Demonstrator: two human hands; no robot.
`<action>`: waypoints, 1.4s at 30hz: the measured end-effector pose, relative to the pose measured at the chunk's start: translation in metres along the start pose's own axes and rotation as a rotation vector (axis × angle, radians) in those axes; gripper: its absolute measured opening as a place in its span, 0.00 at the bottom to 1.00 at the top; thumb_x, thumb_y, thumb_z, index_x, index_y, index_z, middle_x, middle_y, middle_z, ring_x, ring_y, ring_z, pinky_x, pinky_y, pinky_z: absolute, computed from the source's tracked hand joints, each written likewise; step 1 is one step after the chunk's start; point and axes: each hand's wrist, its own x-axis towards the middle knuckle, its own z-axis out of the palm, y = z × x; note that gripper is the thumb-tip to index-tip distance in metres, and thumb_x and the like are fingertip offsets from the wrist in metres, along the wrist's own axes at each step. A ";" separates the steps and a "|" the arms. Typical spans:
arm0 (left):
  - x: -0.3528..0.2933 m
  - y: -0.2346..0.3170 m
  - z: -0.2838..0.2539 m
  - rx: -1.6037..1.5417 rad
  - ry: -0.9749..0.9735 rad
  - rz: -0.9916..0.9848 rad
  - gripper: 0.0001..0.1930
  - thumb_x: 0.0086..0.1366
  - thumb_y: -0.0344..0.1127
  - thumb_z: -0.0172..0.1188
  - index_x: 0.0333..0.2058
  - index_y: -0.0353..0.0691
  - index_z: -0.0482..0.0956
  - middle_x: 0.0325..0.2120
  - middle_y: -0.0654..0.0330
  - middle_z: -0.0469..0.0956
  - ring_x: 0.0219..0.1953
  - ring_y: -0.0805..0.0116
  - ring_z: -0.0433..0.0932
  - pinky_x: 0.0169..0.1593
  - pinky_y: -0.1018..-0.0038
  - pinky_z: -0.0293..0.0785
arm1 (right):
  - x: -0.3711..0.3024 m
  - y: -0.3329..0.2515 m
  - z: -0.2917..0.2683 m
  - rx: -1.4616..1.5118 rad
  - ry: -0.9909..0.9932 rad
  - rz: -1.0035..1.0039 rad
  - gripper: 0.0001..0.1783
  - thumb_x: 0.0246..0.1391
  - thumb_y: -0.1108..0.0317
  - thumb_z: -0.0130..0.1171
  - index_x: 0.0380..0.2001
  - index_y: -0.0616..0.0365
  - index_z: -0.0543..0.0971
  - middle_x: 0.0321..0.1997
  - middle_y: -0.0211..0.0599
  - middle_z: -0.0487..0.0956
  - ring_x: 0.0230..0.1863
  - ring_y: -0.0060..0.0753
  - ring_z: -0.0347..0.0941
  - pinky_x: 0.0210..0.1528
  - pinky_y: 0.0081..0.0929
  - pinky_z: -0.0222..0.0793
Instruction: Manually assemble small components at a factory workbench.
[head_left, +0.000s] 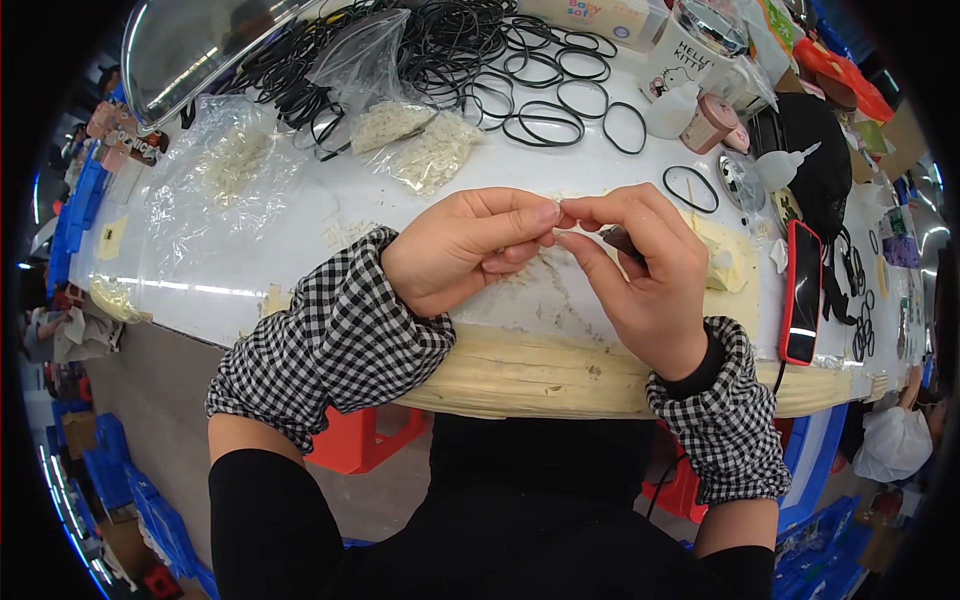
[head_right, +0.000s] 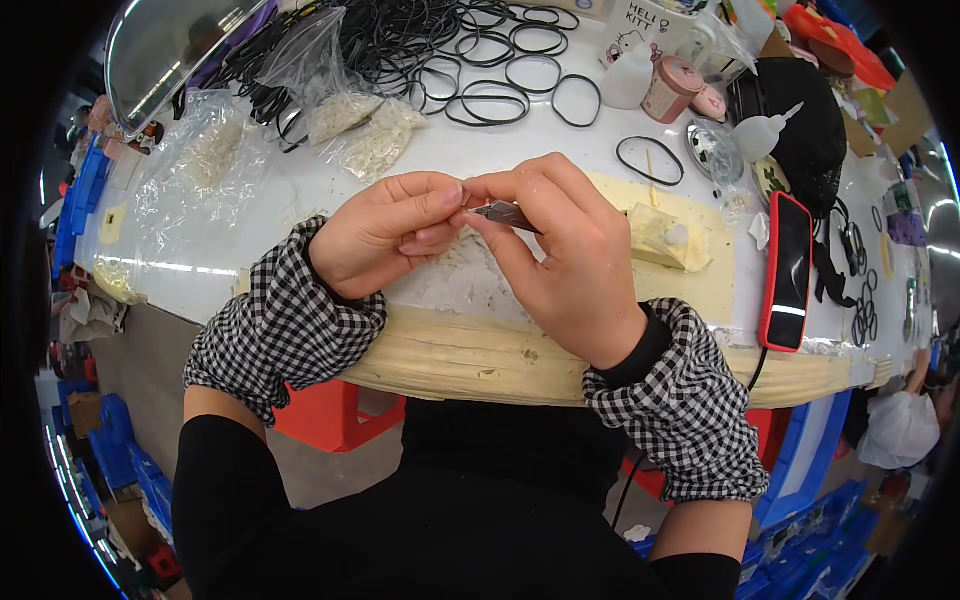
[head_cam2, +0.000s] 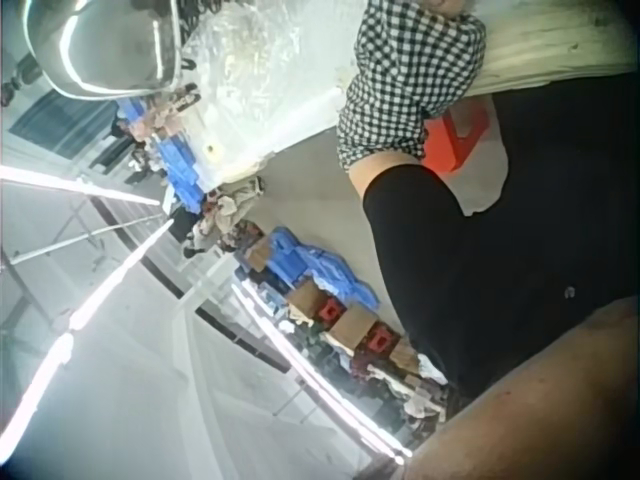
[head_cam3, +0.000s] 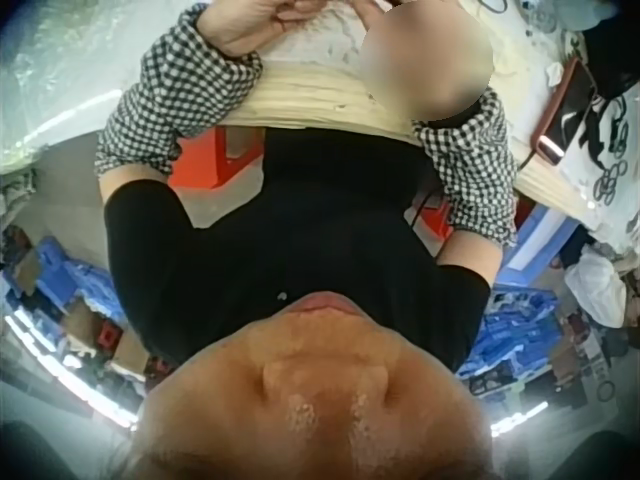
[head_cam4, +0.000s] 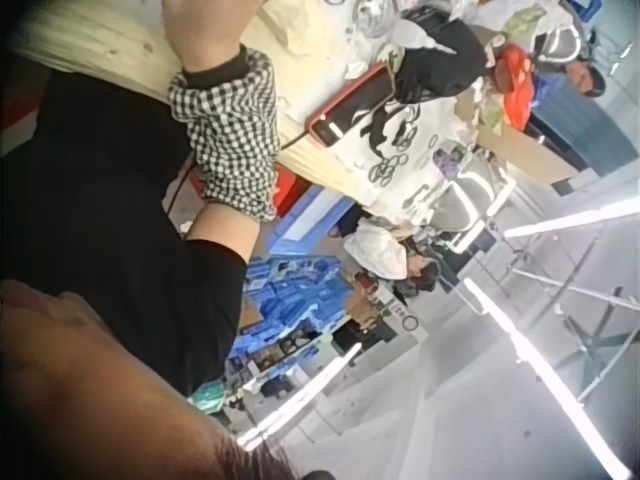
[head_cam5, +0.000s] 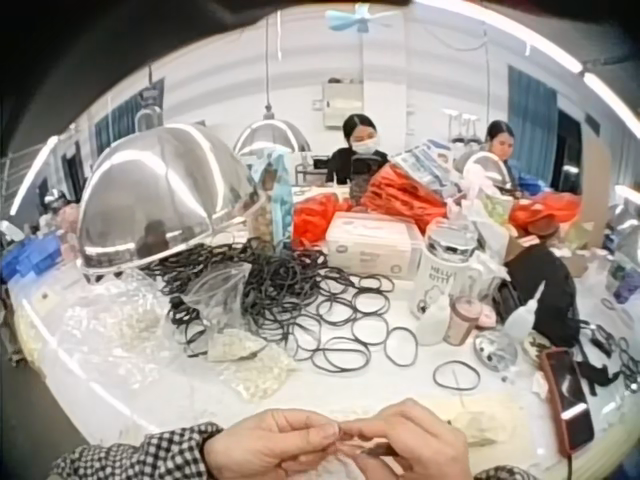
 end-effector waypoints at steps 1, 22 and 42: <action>0.000 -0.001 0.000 0.015 0.015 0.009 0.11 0.66 0.38 0.54 0.35 0.34 0.77 0.23 0.70 0.70 0.22 0.85 0.59 0.24 0.88 0.55 | 0.000 0.001 0.000 -0.001 0.002 0.011 0.09 0.44 0.79 0.61 0.32 0.60 0.78 0.29 0.34 0.73 0.26 0.25 0.73 0.24 0.20 0.67; -0.003 -0.001 0.007 0.072 0.042 0.003 0.14 0.69 0.43 0.47 0.30 0.39 0.70 0.23 0.71 0.66 0.21 0.85 0.56 0.27 0.88 0.56 | -0.004 -0.004 0.008 0.007 -0.037 0.004 0.11 0.47 0.68 0.64 0.27 0.62 0.72 0.25 0.36 0.70 0.21 0.30 0.70 0.21 0.25 0.65; -0.003 -0.006 0.006 -0.056 -0.022 0.048 0.11 0.68 0.40 0.49 0.32 0.39 0.72 0.21 0.71 0.64 0.22 0.84 0.57 0.25 0.87 0.55 | -0.008 0.004 0.010 -0.261 -0.098 -0.004 0.17 0.51 0.56 0.59 0.22 0.57 0.69 0.18 0.35 0.70 0.18 0.37 0.68 0.18 0.29 0.62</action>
